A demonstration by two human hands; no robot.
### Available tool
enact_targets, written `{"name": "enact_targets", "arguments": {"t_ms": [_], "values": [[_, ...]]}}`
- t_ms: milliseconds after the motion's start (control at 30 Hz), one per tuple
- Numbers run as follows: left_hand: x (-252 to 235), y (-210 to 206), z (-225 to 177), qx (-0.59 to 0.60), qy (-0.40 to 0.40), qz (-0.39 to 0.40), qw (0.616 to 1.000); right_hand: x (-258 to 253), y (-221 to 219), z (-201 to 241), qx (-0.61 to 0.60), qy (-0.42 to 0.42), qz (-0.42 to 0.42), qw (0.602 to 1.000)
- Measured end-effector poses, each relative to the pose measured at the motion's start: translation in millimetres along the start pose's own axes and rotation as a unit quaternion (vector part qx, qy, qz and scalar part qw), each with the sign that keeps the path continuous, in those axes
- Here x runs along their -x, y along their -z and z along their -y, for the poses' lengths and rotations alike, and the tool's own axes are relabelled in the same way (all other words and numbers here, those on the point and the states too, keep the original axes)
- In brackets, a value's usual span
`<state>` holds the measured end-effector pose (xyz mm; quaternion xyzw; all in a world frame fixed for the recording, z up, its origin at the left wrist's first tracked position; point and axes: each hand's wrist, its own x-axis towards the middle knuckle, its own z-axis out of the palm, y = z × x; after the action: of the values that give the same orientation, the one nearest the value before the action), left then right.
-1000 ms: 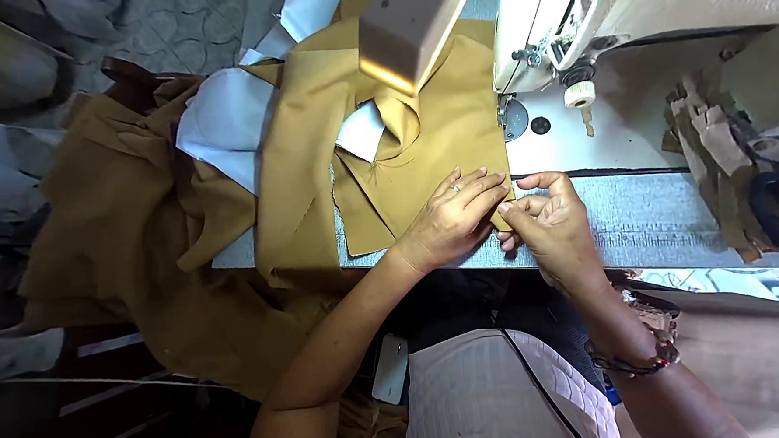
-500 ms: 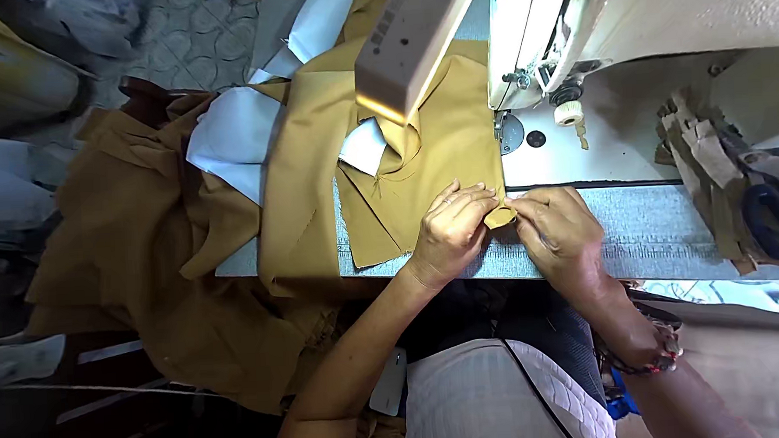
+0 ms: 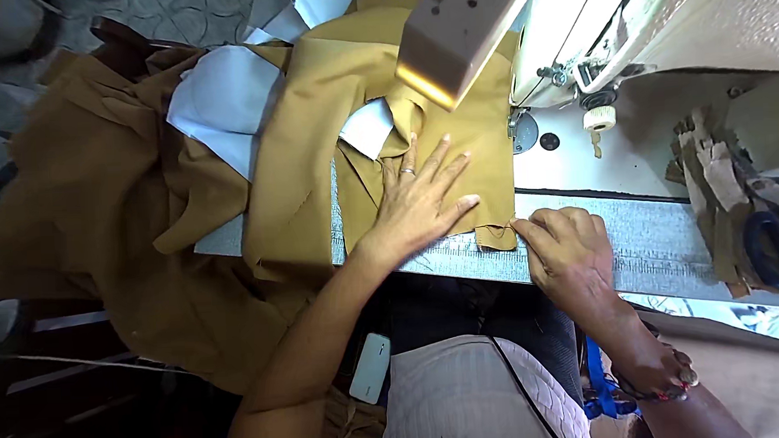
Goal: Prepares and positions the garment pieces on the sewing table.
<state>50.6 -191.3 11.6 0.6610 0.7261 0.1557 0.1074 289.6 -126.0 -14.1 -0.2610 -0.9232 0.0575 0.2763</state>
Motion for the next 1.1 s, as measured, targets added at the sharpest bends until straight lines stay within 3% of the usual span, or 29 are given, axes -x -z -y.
{"name": "enact_targets", "arguments": {"t_ms": [133, 167, 267, 333, 533, 1100], "values": [[-9.8, 7.1, 14.0, -0.042, 0.017, 0.066, 0.997, 1.1, -1.4, 0.5, 0.003, 0.001, -0.001, 1.000], [-8.2, 9.2, 7.9, -0.043, 0.008, 0.052, 0.998, 1.1, -2.3, 0.4, 0.004, 0.001, -0.004, 1.000], [-1.7, 5.6, -22.2, -0.007, -0.088, -0.090, 0.992, 0.8, -3.7, 0.1, 0.007, 0.005, -0.016, 1.000], [-1.4, -3.4, -38.0, 0.030, -0.132, -0.121, 0.983, 0.8, -4.1, -0.2, 0.007, 0.006, -0.019, 1.000], [-7.9, -22.6, -34.4, 0.049, -0.123, -0.030, 0.991, 1.6, -3.2, -1.5, 0.000, 0.001, -0.009, 1.000], [-33.9, -20.8, -19.5, 0.067, -0.108, -0.007, 0.992, -28.3, -2.0, -16.0, 0.006, 0.012, 0.029, 0.999]]}}
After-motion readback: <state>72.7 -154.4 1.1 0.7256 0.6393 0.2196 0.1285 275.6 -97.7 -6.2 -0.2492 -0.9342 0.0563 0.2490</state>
